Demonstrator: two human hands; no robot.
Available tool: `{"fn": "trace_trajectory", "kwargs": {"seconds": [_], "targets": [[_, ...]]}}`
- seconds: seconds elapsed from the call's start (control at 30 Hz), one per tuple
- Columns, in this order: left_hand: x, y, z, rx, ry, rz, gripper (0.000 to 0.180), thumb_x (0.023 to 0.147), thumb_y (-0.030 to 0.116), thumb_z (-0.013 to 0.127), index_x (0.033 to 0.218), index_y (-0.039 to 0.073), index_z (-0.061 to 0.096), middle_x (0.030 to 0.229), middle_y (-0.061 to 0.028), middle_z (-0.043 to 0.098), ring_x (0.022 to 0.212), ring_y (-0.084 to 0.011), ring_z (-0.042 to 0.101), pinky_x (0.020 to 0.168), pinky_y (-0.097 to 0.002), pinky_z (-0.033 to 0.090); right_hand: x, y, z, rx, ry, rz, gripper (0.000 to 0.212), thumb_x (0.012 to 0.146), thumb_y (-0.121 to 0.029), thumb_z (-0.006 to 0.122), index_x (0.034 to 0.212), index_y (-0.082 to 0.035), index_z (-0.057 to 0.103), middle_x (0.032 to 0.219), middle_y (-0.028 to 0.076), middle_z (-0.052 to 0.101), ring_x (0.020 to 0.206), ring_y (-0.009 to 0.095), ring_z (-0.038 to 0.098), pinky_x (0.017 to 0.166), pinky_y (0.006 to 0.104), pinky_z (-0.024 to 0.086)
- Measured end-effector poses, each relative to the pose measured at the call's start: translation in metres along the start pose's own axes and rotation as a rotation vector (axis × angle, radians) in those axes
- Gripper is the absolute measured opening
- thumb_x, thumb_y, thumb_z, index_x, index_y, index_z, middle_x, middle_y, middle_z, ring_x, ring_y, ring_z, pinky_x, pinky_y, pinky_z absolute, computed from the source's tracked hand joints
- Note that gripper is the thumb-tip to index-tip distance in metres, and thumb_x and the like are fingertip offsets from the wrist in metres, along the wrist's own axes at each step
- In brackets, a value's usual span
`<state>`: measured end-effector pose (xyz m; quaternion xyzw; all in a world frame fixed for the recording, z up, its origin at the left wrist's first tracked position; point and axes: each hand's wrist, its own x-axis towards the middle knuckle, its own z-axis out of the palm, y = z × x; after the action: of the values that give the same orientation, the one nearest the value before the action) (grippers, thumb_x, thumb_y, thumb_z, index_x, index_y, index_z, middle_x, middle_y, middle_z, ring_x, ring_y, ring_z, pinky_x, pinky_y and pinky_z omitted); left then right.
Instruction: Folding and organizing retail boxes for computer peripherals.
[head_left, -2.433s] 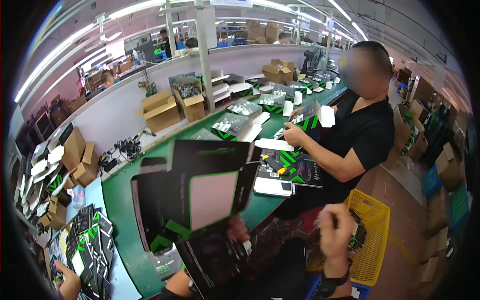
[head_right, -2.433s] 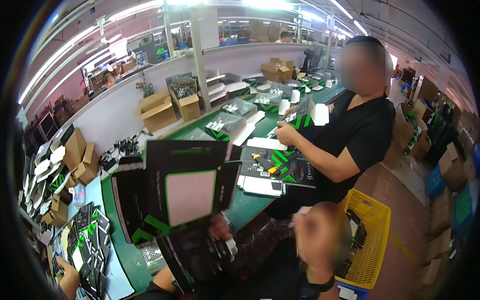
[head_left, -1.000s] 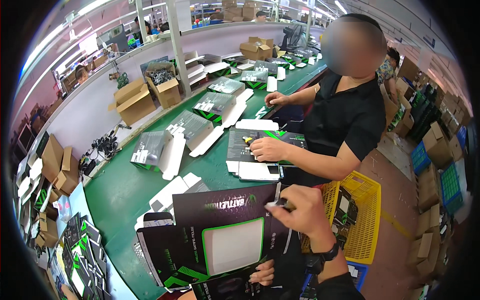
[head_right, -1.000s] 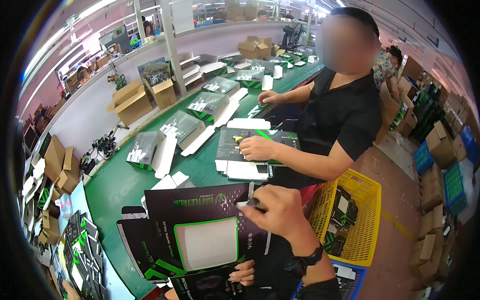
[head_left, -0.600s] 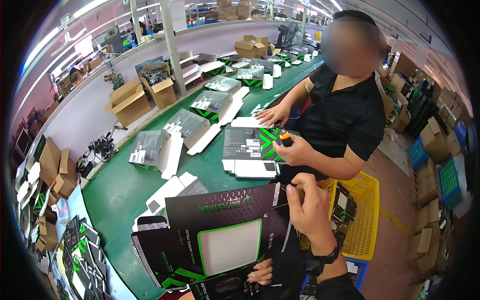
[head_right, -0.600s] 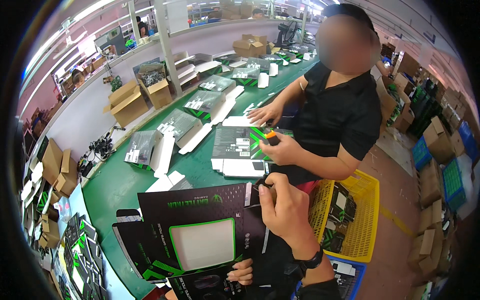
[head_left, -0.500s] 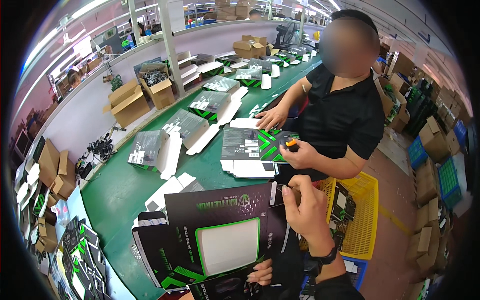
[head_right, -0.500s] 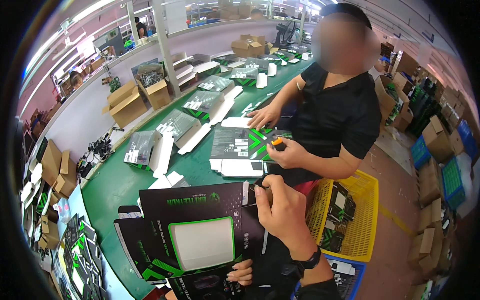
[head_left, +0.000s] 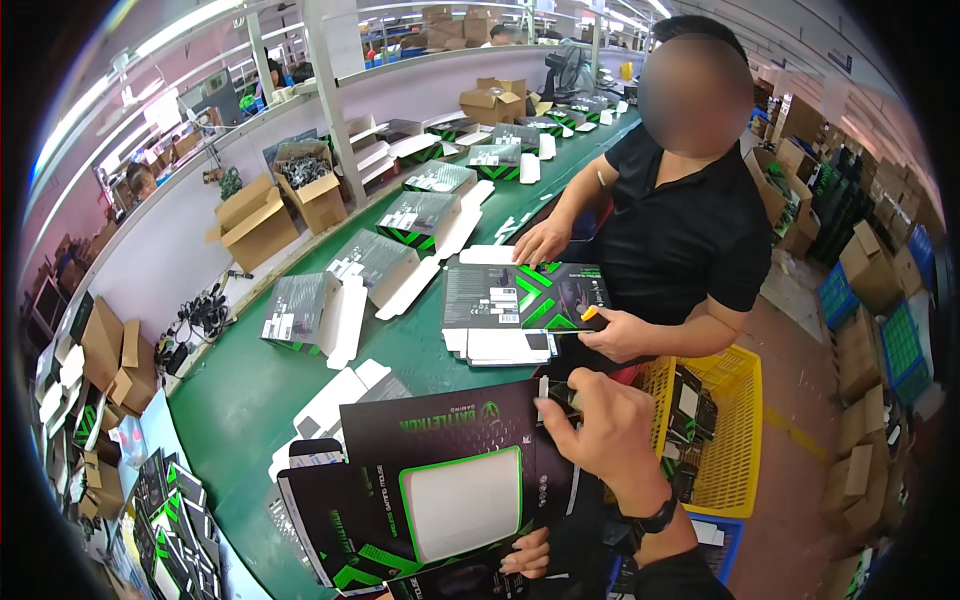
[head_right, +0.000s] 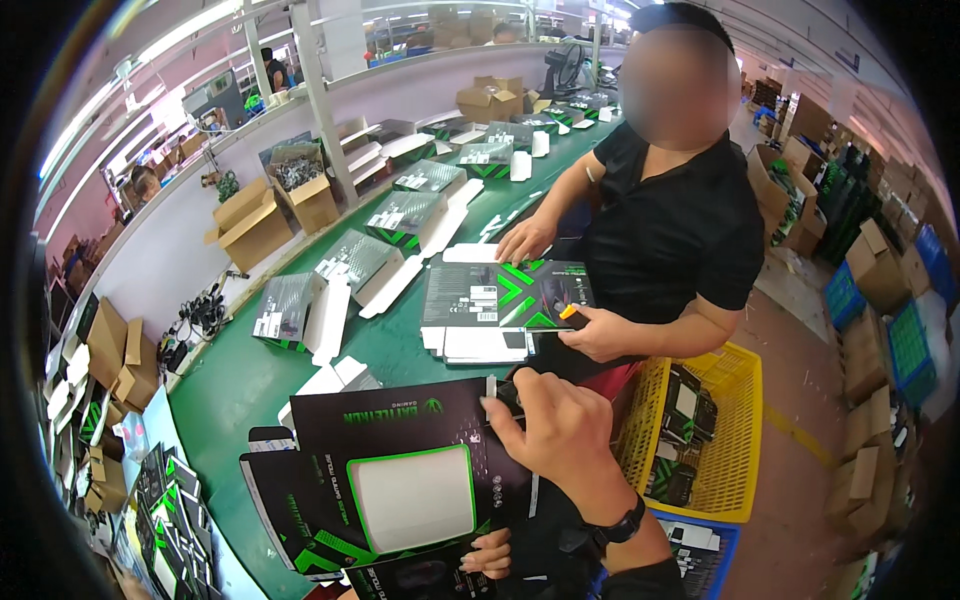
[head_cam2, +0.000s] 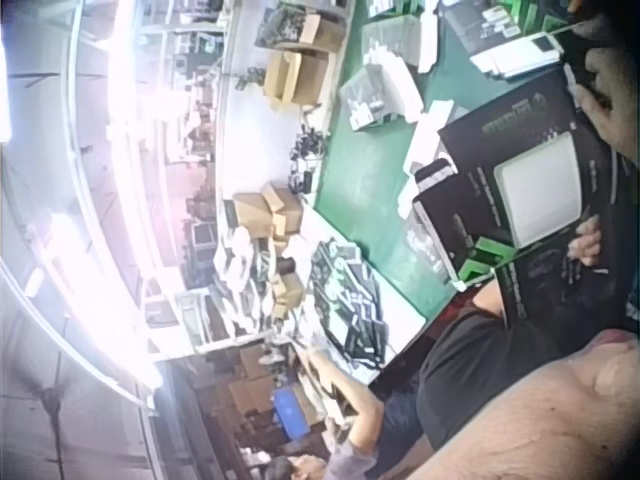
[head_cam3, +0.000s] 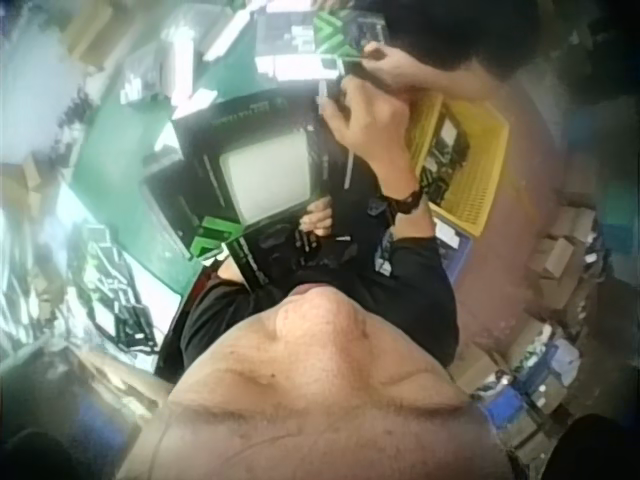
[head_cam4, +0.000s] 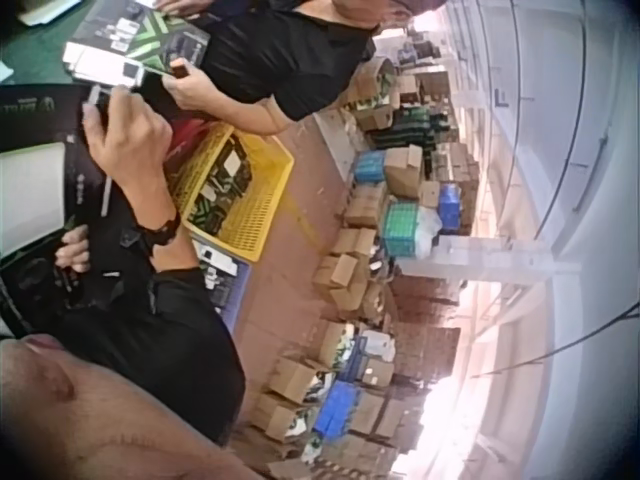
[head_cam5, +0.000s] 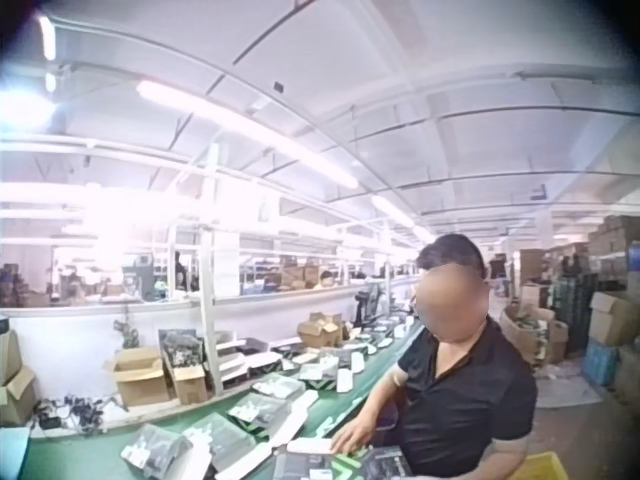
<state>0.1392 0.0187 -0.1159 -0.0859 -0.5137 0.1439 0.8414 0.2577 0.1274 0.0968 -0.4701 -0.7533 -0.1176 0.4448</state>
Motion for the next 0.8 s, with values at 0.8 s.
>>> {"fn": "trace_trajectory", "kwargs": {"seconds": [0.8], "targets": [[0.006,0.001,0.005,0.036,0.076,-0.056,0.016,0.105,0.017,0.049,0.092,0.009,0.05,0.079,-0.006,0.066,0.07,-0.016,0.06,0.066,-0.0294,0.04,-0.005,-0.008,-0.022,0.112,-0.028,0.215,0.015,0.09,-0.012,0.069,0.096,-0.005,0.057,0.06,0.006,0.059,0.051,0.024,0.062,0.048,0.0354,0.046]]}}
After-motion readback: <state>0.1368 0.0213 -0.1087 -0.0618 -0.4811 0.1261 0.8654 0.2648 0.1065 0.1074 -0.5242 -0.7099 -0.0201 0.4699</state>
